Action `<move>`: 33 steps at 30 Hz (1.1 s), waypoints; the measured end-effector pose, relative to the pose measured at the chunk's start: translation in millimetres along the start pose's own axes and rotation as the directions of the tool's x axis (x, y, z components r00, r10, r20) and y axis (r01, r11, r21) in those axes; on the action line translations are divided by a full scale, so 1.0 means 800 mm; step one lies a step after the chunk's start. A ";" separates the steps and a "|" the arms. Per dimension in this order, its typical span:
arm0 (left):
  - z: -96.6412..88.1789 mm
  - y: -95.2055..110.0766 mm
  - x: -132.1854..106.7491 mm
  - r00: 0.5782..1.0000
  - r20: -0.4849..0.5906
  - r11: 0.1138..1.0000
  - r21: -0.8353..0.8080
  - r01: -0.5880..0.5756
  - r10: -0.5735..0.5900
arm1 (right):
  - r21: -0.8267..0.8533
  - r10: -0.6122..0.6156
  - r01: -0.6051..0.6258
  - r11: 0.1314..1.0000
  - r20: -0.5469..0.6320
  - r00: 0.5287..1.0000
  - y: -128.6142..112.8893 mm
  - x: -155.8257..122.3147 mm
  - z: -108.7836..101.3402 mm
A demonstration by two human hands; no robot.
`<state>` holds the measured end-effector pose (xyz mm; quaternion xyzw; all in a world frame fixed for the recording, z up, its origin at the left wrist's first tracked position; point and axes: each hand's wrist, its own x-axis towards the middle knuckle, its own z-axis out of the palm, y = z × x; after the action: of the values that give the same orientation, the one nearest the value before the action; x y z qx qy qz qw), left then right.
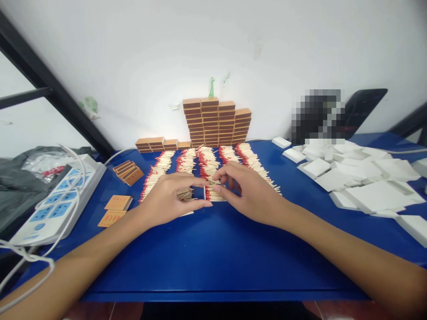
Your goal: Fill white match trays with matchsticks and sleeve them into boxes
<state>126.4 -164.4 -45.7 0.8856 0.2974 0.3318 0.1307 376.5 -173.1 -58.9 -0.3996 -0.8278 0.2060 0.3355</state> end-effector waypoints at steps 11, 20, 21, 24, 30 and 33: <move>0.001 0.003 -0.001 0.999 -0.001 0.998 -0.037 -0.043 0.043 | 0.174 0.127 -0.130 0.976 0.029 0.991 -0.008 0.002 0.006; -0.004 -0.001 0.001 0.996 -0.073 0.999 -0.001 0.048 -0.048 | 0.401 0.277 -0.294 0.868 0.101 0.956 -0.002 0.004 0.004; -0.005 -0.002 0.001 0.993 -0.087 0.997 -0.004 0.077 -0.078 | 0.405 0.268 -0.290 0.867 0.112 0.957 -0.002 0.003 0.003; -0.005 -0.004 0.001 0.980 -0.109 0.986 -0.027 0.164 -0.166 | 0.360 0.251 -0.277 0.891 0.117 0.961 -0.003 0.003 0.000; -0.019 -0.014 0.006 0.993 -0.003 0.991 0.067 0.117 -0.117 | 0.249 0.281 -0.300 0.921 0.110 0.953 -0.001 0.004 -0.003; -0.061 -0.032 0.008 0.998 0.025 0.948 0.315 0.042 -0.052 | 0.191 0.263 -0.268 0.944 0.054 0.963 0.001 0.005 -0.004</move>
<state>86.4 -138.4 -17.1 0.8932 0.3651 0.2624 0.0010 377.3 -169.6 -55.6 -0.4694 -0.7466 0.3354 0.3311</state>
